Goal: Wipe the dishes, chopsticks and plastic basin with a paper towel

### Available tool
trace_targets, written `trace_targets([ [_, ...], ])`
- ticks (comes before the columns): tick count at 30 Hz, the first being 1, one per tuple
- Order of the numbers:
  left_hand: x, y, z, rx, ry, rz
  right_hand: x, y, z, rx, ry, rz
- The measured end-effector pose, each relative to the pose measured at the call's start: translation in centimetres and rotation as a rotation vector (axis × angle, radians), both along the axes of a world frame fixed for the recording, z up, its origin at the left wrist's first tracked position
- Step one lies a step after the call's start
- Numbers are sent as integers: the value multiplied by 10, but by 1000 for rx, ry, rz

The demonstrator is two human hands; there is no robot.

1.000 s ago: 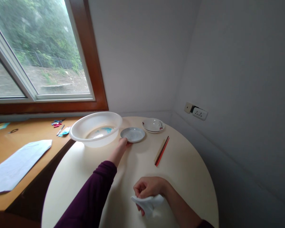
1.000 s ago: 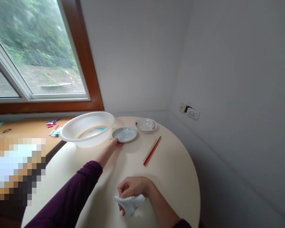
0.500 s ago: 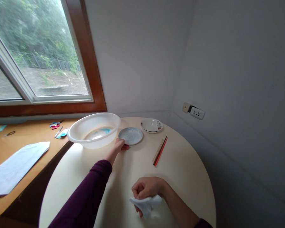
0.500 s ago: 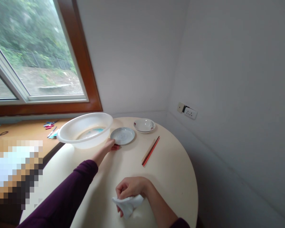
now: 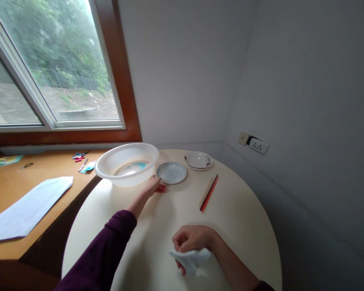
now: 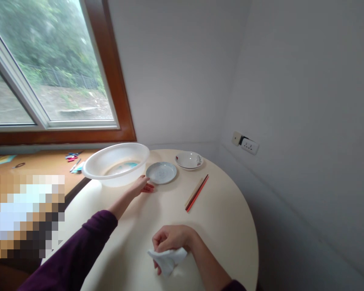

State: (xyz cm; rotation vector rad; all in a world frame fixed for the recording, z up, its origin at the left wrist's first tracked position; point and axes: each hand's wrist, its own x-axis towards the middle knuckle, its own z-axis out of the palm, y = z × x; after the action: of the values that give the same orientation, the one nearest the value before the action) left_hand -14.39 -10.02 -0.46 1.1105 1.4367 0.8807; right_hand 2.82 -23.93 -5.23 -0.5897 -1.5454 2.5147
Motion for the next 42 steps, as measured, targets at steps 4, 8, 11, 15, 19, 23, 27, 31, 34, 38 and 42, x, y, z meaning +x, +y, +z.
trace_targets([
  [4,-23,-37,3,111,72,28,0,-2,1,20,-13,-3],
  [8,-59,-72,10,477,306,230,-1,-5,4,19,-23,13],
  [11,-85,-81,15,673,542,326,-2,-6,6,17,-43,6],
  [15,-107,-69,15,540,580,242,-2,-6,3,18,-52,-14],
  [19,-117,-53,12,508,756,198,-2,-6,2,26,-55,-21],
  [23,-123,-46,14,500,873,177,-3,-7,6,35,-69,-19],
  [27,-130,-40,22,459,951,169,-2,-6,8,41,-79,-6],
  [31,-137,-34,25,456,976,165,-2,-5,6,59,-78,2],
  [34,-139,-34,23,471,956,160,-3,-5,6,77,-72,-31],
  [38,-137,-46,22,496,927,237,0,-3,12,134,-70,-123],
  [42,-131,-65,17,587,891,395,27,4,27,177,23,-424],
])
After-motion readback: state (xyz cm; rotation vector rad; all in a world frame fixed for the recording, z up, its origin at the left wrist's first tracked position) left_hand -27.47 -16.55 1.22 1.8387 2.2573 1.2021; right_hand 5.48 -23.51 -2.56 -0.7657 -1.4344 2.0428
